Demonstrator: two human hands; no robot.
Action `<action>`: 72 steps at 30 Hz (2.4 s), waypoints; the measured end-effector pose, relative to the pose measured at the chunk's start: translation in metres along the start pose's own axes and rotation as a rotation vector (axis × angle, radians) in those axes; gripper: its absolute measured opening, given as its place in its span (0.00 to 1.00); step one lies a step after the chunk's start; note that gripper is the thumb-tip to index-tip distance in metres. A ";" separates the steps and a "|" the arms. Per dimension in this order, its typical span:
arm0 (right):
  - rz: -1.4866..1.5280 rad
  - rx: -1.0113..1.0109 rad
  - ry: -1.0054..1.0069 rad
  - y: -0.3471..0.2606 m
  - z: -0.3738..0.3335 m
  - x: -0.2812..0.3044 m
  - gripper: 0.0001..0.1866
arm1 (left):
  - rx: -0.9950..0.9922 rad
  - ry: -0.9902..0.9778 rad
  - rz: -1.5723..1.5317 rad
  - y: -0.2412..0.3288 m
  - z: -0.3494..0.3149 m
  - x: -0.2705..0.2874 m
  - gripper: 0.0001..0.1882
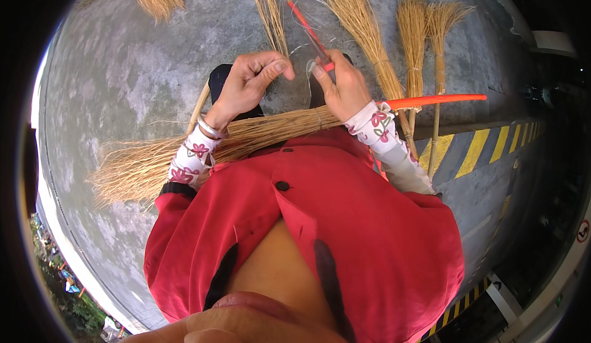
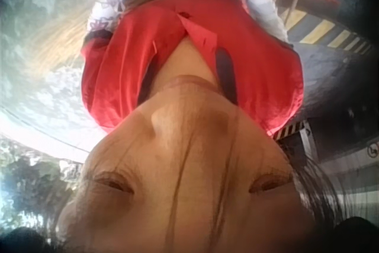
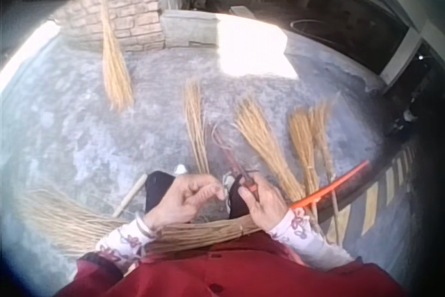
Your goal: The person sits on the ground and assembles a straw broom by wrapping wire around the bundle and securing it with pliers. They repeatedly tighten and trim the wire, then attach an orange handle to the finished broom.
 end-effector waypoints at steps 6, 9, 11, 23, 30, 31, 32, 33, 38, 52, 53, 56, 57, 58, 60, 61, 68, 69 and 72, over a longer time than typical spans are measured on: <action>0.102 -0.122 -0.138 0.013 0.001 -0.008 0.14 | -0.060 -0.087 -0.159 0.005 0.004 -0.002 0.16; 0.580 -0.312 -0.332 0.012 -0.007 -0.024 0.14 | -0.085 -0.077 -0.204 0.003 0.004 0.004 0.17; 0.733 -0.348 -0.375 0.004 -0.002 -0.027 0.12 | -0.105 -0.002 -0.184 0.001 0.005 0.014 0.17; 1.040 -0.668 -0.614 0.018 -0.042 -0.139 0.20 | -0.148 0.359 -0.555 -0.043 -0.004 0.084 0.15; 0.921 -0.785 -0.324 0.104 -0.019 -0.164 0.15 | -0.207 0.396 -0.571 -0.053 -0.013 0.093 0.16; 1.025 -0.762 -0.365 0.104 -0.017 -0.175 0.13 | -0.217 0.387 -0.577 -0.052 -0.012 0.094 0.16; 1.006 -0.731 -0.383 0.108 -0.015 -0.184 0.12 | -0.227 0.379 -0.583 -0.051 -0.012 0.095 0.15; 1.002 -0.680 -0.402 0.109 -0.010 -0.194 0.10 | -0.237 0.370 -0.587 -0.052 -0.012 0.096 0.15; 0.400 -0.477 -0.050 0.130 0.027 -0.163 0.07 | -0.190 0.626 -1.003 -0.095 -0.030 0.134 0.14; 0.967 -0.337 -0.508 0.032 0.006 -0.159 0.06 | -0.290 0.859 -1.385 -0.094 -0.054 0.190 0.04; 0.957 -0.349 -0.532 0.033 0.009 -0.154 0.06 | -0.348 0.821 -1.436 -0.084 -0.051 0.188 0.03; 0.945 -0.341 -0.593 0.026 0.010 -0.148 0.06 | -0.379 0.872 -1.556 -0.079 -0.051 0.190 0.04; 0.927 -0.354 -0.591 0.022 0.007 -0.149 0.07 | -0.389 0.965 -1.478 -0.082 -0.057 0.196 0.06; 0.916 -0.311 -0.601 0.012 0.004 -0.151 0.07 | -0.444 1.012 -1.386 -0.081 -0.064 0.204 0.06; 0.854 -0.275 -0.571 -0.001 -0.006 -0.157 0.08 | -0.506 1.132 -1.275 -0.090 -0.078 0.216 0.07; 0.709 -0.227 -0.537 -0.006 -0.011 -0.158 0.08 | -0.532 1.137 -1.300 -0.096 -0.082 0.221 0.08; 0.194 -0.032 -0.143 0.014 0.021 -0.094 0.10 | -0.110 1.370 -0.316 -0.071 -0.104 0.228 0.18; 0.154 -0.011 -0.126 0.016 0.026 -0.084 0.10 | -0.273 1.491 0.347 -0.008 -0.118 0.214 0.19; 0.069 0.098 -0.060 0.007 0.037 -0.060 0.08 | -0.455 1.169 1.229 0.076 -0.089 0.131 0.19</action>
Point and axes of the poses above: each hand's wrist, its own z-axis towards the middle knuckle, its own x-axis out of the back of the hand, y = z × x, the point moved 10 cm from there along z, towards the middle knuckle, and after that the axes turned 1 degree about -z, right-handed, at the moved point
